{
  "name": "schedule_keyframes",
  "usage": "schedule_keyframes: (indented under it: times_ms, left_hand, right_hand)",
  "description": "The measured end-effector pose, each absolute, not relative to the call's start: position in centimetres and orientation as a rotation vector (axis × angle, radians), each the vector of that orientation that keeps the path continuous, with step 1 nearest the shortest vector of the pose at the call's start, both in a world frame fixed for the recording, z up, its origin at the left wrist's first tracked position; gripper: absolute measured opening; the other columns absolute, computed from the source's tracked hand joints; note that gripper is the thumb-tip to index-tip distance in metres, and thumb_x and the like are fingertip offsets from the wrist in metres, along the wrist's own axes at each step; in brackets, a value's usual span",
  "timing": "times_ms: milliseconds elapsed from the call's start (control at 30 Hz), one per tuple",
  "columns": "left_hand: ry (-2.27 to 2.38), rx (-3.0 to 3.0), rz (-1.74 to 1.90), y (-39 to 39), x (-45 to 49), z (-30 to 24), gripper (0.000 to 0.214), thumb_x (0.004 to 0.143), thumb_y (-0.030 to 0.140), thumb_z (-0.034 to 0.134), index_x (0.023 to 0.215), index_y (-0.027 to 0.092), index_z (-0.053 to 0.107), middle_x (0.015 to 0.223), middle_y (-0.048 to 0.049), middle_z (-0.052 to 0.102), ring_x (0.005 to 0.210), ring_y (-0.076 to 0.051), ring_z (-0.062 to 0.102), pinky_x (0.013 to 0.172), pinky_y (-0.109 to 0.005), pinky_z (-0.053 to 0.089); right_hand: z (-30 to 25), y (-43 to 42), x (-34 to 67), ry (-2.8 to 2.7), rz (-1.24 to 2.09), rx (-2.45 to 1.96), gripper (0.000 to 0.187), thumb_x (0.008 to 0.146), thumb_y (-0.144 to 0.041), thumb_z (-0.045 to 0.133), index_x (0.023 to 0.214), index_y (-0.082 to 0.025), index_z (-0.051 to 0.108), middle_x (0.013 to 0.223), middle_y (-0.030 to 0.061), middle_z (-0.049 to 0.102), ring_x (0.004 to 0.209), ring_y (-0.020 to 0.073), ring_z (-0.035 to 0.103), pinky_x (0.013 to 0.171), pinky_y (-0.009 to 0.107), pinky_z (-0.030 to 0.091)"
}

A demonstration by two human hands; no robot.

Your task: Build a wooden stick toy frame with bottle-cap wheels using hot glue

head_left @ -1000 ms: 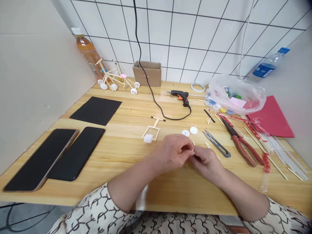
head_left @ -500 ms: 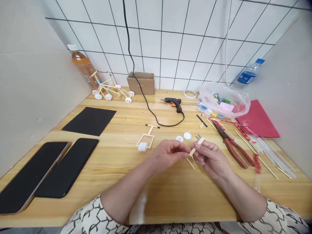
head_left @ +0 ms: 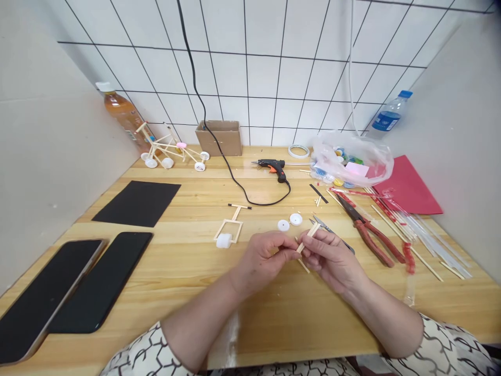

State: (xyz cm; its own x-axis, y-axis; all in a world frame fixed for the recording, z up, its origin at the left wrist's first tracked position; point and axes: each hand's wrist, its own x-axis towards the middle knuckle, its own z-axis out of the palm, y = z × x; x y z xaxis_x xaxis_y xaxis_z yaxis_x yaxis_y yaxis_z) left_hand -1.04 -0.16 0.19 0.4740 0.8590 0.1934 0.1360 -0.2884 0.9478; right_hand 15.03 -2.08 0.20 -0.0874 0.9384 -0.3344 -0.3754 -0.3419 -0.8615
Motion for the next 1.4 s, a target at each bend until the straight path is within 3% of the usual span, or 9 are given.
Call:
schedule_keyframes:
  times_ms: [367,667,1000,1400]
  left_hand:
    - [0.893,1.769,0.89,-0.2,-0.9,0.0,0.011,0.078,0.021,0.056,0.07,0.017,0.063,0.069,-0.0012,0.066,0.068,-0.014,0.058,0.067,-0.024,0.045]
    - [0.825,1.366,0.731,-0.1,-0.8,0.7,0.016,0.075,0.029,0.062,0.074,0.014,0.067,0.071,-0.0027,0.069,0.069,-0.014,0.06,0.067,-0.024,0.045]
    - [0.92,1.358,0.675,-0.1,-0.8,0.3,0.02,0.073,0.031,0.06,0.062,0.014,0.059,0.053,0.0034,0.049,0.053,-0.009,0.041,0.052,-0.022,0.032]
    - [0.866,1.302,0.593,0.2,-0.8,-0.3,0.025,0.068,0.036,0.062,0.061,0.012,0.056,0.053,0.003,0.047,0.052,-0.008,0.038,0.052,-0.022,0.029]
  right_hand:
    - [0.1,-2.2,15.2,-0.849,1.553,-1.15,0.023,0.061,-0.037,0.076,0.065,-0.016,0.067,0.047,-0.0022,0.056,0.037,0.0052,0.041,0.036,0.019,0.025]
    - [-0.8,-2.5,15.4,-1.09,1.399,-1.157,0.02,0.07,-0.037,0.071,0.072,-0.017,0.068,0.052,-0.0026,0.057,0.043,0.0071,0.041,0.042,0.022,0.031]
    - [-0.2,-2.3,15.8,-1.209,1.262,-1.155,0.02,0.075,-0.041,0.066,0.078,-0.022,0.071,0.053,-0.0035,0.054,0.048,0.0078,0.043,0.047,0.023,0.036]
    - [0.1,-2.4,16.2,-1.194,1.223,-1.11,0.016,0.075,-0.034,0.067,0.074,-0.019,0.07,0.05,-0.0035,0.052,0.045,0.0063,0.041,0.044,0.021,0.033]
